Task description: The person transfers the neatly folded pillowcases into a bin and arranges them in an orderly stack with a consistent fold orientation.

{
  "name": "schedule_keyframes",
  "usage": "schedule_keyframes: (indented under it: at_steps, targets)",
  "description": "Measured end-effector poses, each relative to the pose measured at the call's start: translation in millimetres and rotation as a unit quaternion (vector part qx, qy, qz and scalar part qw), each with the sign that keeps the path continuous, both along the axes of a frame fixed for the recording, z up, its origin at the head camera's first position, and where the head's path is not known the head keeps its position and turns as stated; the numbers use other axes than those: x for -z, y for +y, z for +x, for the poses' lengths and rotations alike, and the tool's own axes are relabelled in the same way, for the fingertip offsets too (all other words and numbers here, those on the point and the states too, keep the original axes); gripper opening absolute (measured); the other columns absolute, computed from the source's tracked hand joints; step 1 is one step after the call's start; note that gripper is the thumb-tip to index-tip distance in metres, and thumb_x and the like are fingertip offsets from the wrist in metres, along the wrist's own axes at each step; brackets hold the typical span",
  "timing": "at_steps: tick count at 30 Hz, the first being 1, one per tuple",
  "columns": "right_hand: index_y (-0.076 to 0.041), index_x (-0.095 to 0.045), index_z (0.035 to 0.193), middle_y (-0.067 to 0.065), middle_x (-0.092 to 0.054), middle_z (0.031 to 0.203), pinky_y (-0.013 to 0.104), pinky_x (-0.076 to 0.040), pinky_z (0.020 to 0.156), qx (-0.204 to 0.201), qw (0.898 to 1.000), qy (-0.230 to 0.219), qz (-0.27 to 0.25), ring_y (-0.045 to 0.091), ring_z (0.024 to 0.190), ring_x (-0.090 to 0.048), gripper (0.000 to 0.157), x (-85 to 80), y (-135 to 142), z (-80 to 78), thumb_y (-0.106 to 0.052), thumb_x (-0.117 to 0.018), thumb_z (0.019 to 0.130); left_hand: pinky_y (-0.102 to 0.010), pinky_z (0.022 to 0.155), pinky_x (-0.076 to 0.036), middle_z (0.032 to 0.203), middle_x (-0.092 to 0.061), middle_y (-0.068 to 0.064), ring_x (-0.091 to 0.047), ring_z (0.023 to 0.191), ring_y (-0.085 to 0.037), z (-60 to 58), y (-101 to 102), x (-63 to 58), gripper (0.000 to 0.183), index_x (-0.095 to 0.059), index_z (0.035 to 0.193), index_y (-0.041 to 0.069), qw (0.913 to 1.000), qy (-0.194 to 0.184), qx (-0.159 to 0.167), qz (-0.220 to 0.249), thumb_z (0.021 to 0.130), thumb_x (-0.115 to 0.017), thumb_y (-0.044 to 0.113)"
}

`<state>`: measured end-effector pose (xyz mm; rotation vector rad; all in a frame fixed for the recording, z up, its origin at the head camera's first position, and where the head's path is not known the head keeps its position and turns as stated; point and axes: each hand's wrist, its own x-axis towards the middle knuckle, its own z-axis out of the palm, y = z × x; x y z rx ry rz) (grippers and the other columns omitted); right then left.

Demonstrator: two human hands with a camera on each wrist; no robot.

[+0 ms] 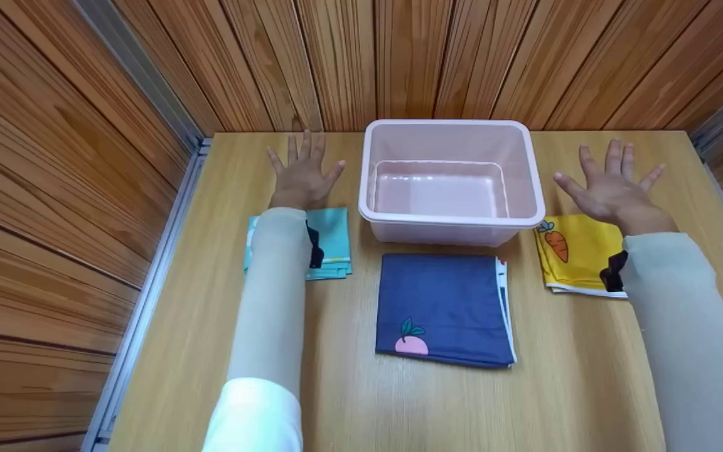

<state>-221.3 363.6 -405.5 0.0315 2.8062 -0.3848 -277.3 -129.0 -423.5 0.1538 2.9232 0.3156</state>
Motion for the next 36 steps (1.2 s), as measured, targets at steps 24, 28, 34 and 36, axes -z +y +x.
schedule_keyframes:
  at_steps: [24,28,34,36]
  targets:
    - [-0.01,0.011,0.161,0.028,0.039,0.154,0.075,0.034,0.092,-0.05,0.999,0.016,0.003,0.051,0.14,0.037,0.093,-4.1,14.7,8.8,-0.074,-0.018,0.099,-0.065,0.113,0.022,0.17,0.013,-0.005,0.019,0.154,-0.031,3.1,-2.4,-5.0,0.083,0.005,0.164,0.025,0.9988,0.006,0.049,0.001,0.1,-0.018,0.071]
    - [-0.011,0.011,0.161,0.026,0.04,0.154,0.074,0.034,0.093,-0.061,0.998,0.024,0.003,0.05,0.14,0.037,0.091,-5.6,14.1,13.0,-0.071,-0.019,0.101,-0.063,0.114,0.022,0.17,0.012,-0.005,0.017,0.155,-0.031,7.3,-1.5,-9.8,0.081,0.004,0.165,0.024,0.9973,0.009,0.073,0.001,0.101,-0.019,0.069]
    - [-0.011,0.01,0.161,0.026,0.039,0.155,0.074,0.034,0.094,-0.076,0.997,0.032,0.006,0.049,0.141,0.036,0.089,-8.3,11.7,16.2,-0.069,-0.02,0.102,-0.062,0.114,0.023,0.17,0.012,-0.005,0.018,0.155,-0.03,11.1,-4.5,-13.0,0.08,0.004,0.164,0.025,0.9958,0.018,0.089,0.005,0.102,-0.02,0.068]
    - [-0.012,0.01,0.162,0.026,0.038,0.155,0.073,0.034,0.094,-0.081,0.996,0.035,0.009,0.049,0.141,0.036,0.088,-9.1,11.0,17.4,-0.069,-0.02,0.102,-0.062,0.114,0.023,0.17,0.013,-0.004,0.019,0.154,-0.029,12.0,-5.9,-13.1,0.08,0.004,0.164,0.026,0.9955,0.021,0.092,0.011,0.101,-0.021,0.068]
